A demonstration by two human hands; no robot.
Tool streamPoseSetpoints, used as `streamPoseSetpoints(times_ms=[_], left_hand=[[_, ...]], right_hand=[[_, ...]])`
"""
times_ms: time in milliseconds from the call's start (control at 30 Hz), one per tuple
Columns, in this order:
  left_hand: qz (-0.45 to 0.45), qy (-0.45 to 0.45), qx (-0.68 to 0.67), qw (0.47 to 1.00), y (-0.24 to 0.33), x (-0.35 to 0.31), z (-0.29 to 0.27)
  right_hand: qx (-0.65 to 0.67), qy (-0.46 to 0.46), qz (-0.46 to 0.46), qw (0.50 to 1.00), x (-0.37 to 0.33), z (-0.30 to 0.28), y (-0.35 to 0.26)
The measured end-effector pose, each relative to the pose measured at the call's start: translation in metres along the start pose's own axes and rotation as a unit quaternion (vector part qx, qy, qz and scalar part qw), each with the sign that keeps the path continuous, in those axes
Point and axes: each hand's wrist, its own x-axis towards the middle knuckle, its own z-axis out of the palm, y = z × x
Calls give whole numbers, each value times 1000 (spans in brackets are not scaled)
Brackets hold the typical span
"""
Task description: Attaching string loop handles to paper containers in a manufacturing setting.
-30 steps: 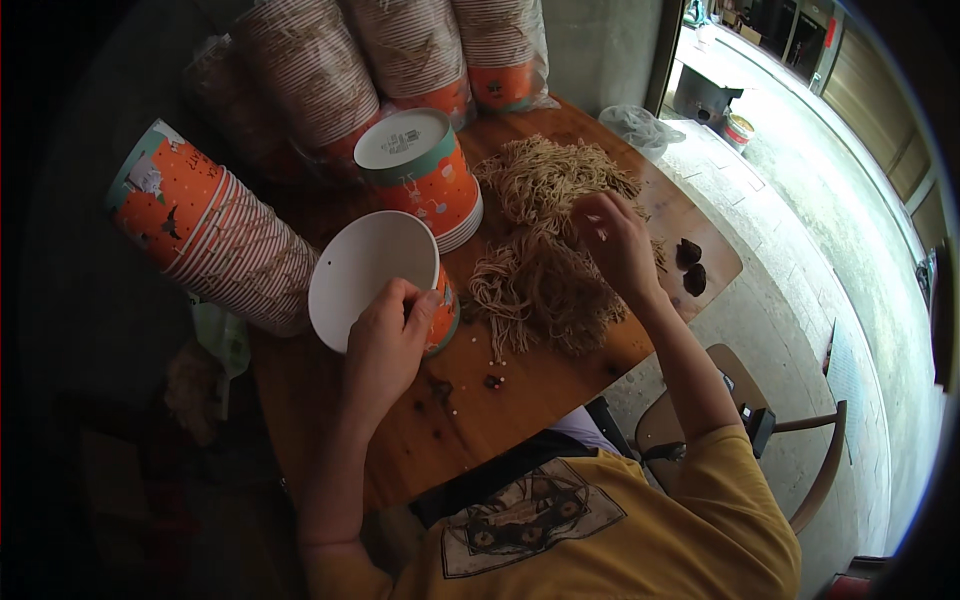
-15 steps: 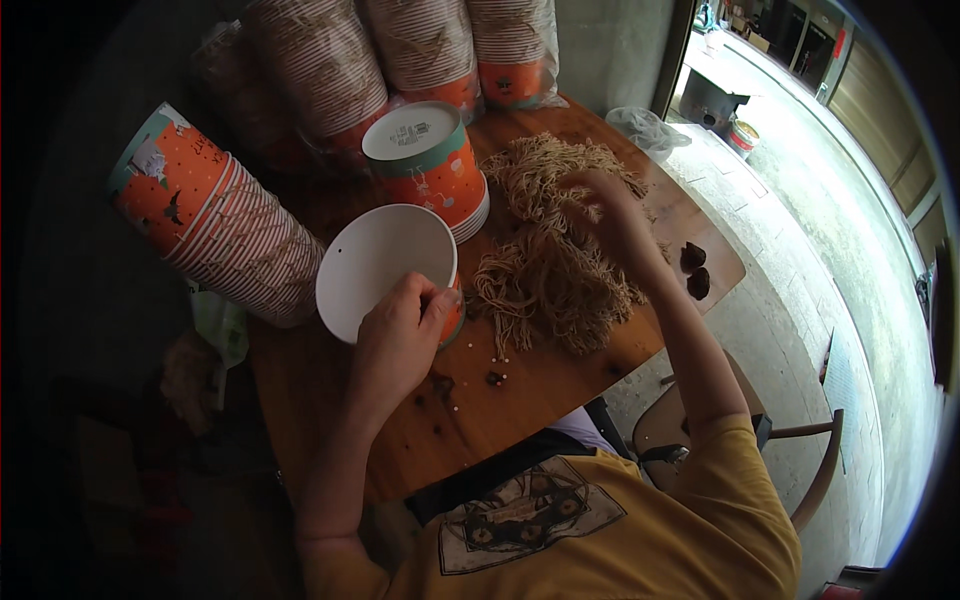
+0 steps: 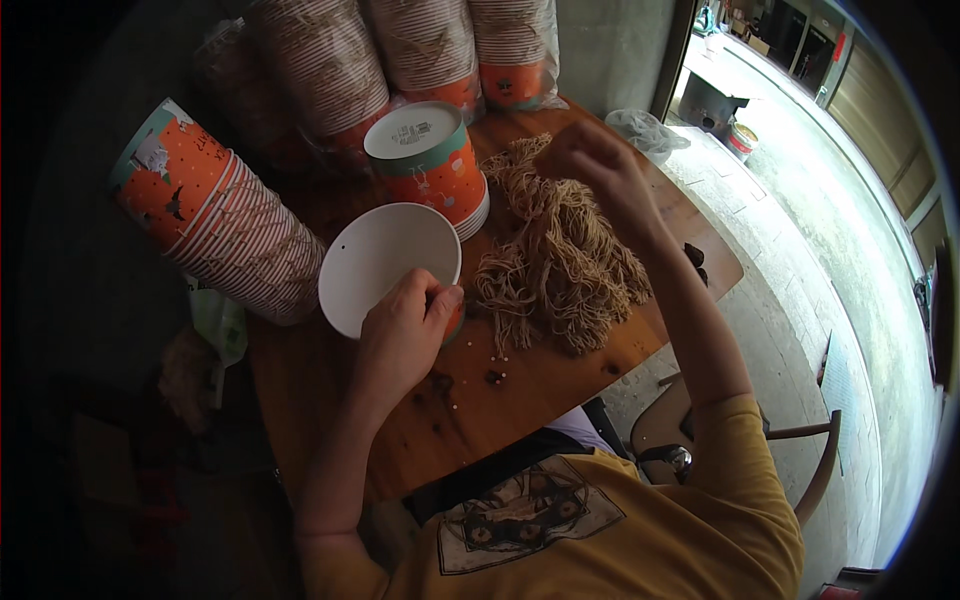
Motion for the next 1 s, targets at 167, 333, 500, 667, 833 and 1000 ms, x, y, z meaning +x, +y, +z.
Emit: streamPoseSetpoints(times_ms=[167,333,500,667,833,1000], left_hand=[[27,13,2,1000,-5,1,0],[37,14,-4,999,-3,10,3],[52,35,23,998,-12,10,6],[145,68,-288,944,10,3,-4],[80,-109,-425,895,22,-11,11],[-2,-153,-409,900,2,-34,13]], right_hand=[[-58,68,-147,985,2,6,-85],[-55,-108,-7,993,-7,20,-176],[6,-208,-116,971,5,47,-87],[-19,-242,59,968,-14,52,-65],[16,-156,33,987,-27,50,-51],[-40,-119,81,989,-50,24,-17]])
